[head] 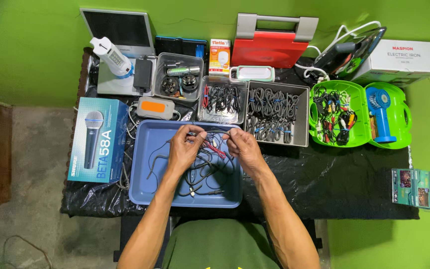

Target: The person organizes tangled audio cables on a table, picking them up, untangling them, and placing them into a clear plastic container. The workspace includes various electronics and boxes.

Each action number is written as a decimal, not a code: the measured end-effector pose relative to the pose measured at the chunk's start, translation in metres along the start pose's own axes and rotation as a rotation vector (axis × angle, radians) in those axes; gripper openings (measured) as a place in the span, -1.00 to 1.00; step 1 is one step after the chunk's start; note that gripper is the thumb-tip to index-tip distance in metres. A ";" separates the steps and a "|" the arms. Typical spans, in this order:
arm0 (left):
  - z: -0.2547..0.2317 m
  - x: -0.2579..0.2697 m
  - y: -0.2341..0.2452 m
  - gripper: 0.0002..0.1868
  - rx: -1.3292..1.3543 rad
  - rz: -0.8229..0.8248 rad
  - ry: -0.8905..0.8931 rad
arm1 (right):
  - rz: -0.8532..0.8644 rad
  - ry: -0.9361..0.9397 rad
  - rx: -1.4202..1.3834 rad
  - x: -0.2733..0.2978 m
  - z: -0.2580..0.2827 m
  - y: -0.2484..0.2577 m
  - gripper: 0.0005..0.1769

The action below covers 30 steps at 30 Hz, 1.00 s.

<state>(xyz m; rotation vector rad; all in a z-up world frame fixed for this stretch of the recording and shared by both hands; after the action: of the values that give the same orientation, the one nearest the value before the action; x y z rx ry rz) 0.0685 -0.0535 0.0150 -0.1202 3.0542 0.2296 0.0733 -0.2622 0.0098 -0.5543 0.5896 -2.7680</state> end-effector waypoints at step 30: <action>0.078 0.012 -0.090 -0.73 1.229 -0.234 0.714 | 0.098 -0.180 0.248 0.019 0.071 0.075 -0.74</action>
<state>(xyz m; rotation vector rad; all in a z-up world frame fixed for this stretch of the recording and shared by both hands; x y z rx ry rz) 0.0696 -0.1309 -0.0760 -0.5318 3.0511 -1.9906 0.0983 -0.3585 0.0434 -0.6863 0.2235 -2.6101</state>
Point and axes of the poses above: each hand's wrist, its own x-axis away from the middle knuckle, its own y-axis out of the back of the hand, z = x × y, the point moved 2 cm from there along -x, towards the middle knuckle, and after that the axes turned 1 degree about z, right-handed, at the moved point
